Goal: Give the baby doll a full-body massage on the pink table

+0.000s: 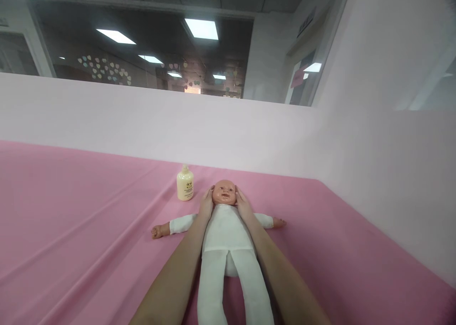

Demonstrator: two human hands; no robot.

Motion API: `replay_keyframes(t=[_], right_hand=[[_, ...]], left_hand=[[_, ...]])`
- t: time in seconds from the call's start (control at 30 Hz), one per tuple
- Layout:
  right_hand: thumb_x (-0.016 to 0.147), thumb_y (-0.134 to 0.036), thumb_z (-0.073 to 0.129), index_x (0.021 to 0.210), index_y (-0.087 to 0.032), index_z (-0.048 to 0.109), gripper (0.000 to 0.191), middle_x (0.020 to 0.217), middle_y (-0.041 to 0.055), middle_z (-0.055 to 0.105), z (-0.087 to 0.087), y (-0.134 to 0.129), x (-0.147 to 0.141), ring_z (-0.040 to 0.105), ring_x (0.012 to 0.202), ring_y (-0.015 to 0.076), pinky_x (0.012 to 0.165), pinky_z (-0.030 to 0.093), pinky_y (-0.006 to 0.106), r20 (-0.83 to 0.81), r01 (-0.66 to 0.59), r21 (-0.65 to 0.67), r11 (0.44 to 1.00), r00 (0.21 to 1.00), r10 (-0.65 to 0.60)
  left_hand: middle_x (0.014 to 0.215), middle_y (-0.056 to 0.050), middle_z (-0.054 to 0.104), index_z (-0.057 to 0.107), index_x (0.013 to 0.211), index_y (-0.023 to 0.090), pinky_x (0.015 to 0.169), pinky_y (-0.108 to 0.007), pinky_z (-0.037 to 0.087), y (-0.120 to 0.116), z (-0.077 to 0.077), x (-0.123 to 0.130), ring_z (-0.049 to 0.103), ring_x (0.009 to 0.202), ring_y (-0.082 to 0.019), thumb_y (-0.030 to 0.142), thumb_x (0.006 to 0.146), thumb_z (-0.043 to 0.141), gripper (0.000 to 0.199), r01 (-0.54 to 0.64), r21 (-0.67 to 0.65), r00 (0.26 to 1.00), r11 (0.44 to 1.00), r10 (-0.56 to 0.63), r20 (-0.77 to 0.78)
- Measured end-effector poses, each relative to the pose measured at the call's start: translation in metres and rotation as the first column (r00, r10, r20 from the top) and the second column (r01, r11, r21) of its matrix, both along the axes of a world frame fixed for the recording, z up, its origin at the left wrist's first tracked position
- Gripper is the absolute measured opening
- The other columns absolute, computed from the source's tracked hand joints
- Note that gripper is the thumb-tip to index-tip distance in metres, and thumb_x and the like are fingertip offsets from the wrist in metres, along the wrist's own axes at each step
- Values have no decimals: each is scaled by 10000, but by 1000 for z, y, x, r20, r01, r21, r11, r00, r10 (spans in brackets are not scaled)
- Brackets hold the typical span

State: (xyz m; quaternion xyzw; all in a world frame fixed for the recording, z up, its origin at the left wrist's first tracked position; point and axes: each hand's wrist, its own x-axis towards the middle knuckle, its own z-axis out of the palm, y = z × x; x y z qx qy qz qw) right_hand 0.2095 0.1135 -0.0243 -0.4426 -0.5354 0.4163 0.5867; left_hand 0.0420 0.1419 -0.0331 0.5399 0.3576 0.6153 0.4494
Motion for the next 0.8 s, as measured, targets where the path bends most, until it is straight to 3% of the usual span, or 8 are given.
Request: replay_keyframes(t=[0.07,0.23,0.43,0.6,0.73,0.8], right_hand=[[885,-641,480,1531,-227,305,787,1534,46,407,3,-3,-1,452,1381,251,1102,432,460,14,6,4,1000,1000,-6],[823,-629,611,1546,-235,261,895,1564,39,349,11,-14,-2,351,1446,235,1199,294,431,87,12,5,1000,996,-12],[883,-693,447,1533,-258,309,794,1520,3,422,9,-10,-1,345,1449,244,1218,258,453,114,31,10,999,993,-32],[905,-695,379,1517,-249,359,758,1496,2,457,6,-5,0,355,1444,252,1205,293,454,110,33,27,999,993,-36],[871,-668,491,1537,-242,307,812,1524,24,416,4,-5,0,359,1441,263,1195,308,457,110,23,23,999,994,-26],[809,-635,618,1550,-234,262,915,1543,40,384,4,-6,0,370,1435,267,1188,322,444,116,7,14,1000,993,-8]], left_hand=[[1441,-110,526,541,1366,172,1161,-442,353,-1,2,0,454,1372,-272,559,957,436,573,12,-34,1000,999,-12,9],[1552,-117,371,427,1449,205,1207,-436,255,-6,8,0,322,1454,-275,597,832,642,762,-4,-37,988,999,-2,-155],[1580,-124,315,408,1466,160,1234,-416,163,-10,11,0,260,1481,-242,622,937,444,703,-18,-54,985,998,8,-170],[1514,-109,436,495,1406,179,1211,-415,241,-6,5,-2,368,1432,-222,555,978,391,579,-9,-33,997,999,7,-82],[1511,-105,441,511,1394,192,1209,-435,248,-4,4,-3,362,1435,-236,579,968,404,586,2,-4,996,1000,-2,-87],[1547,-121,380,461,1433,180,1215,-436,233,-5,5,-2,319,1456,-255,606,916,505,672,8,-16,991,1000,-10,-131]])
